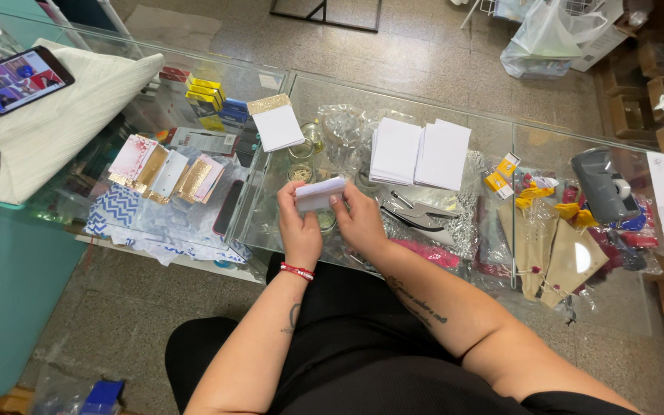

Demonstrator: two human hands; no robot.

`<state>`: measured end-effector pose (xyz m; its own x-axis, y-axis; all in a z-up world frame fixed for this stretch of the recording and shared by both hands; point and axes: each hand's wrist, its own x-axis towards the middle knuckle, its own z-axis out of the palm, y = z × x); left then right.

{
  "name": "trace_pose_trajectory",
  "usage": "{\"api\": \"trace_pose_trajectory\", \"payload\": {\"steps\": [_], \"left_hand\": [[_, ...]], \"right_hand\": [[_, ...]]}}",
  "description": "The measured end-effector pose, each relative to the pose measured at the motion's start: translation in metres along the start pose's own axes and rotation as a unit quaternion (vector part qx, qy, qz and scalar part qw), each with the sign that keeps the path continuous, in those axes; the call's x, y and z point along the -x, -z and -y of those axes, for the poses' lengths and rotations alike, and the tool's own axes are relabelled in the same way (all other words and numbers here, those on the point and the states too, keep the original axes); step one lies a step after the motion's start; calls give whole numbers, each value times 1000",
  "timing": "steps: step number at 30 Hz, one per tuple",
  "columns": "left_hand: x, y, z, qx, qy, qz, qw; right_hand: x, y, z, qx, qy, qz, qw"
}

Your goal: The person repeatedly picks up small white cards, places a glitter strip on the edge, and uses a handheld stapler to secure the strip. They then place the finished card into a growing stack on the glass table. The process is repeated multiple times with consistent hand motions.

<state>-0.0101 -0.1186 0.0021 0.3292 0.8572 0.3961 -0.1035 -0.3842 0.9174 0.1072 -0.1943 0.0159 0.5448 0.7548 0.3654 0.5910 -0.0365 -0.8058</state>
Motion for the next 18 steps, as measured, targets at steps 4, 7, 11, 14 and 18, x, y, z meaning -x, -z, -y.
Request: {"api": "trace_pose_trajectory", "payload": {"steps": [4, 7, 11, 14, 18], "left_hand": [[-2, -1, -2, 10, 5, -16, 1000], [-5, 3, -4, 33, 10, -26, 999], [-18, 27, -2, 3, 34, -54, 998], [-38, 59, 7, -115, -7, -89, 989], [-68, 110, 5, -379, -109, -127, 910]], "right_hand": [[0, 3, 5, -2, 9, 4, 1000], [-1, 1, -4, -2, 10, 12, 1000], [-1, 2, 1, -41, 6, 28, 999], [0, 3, -5, -54, -5, 36, 998], [-1, 2, -11, -61, -5, 39, 997]]}}
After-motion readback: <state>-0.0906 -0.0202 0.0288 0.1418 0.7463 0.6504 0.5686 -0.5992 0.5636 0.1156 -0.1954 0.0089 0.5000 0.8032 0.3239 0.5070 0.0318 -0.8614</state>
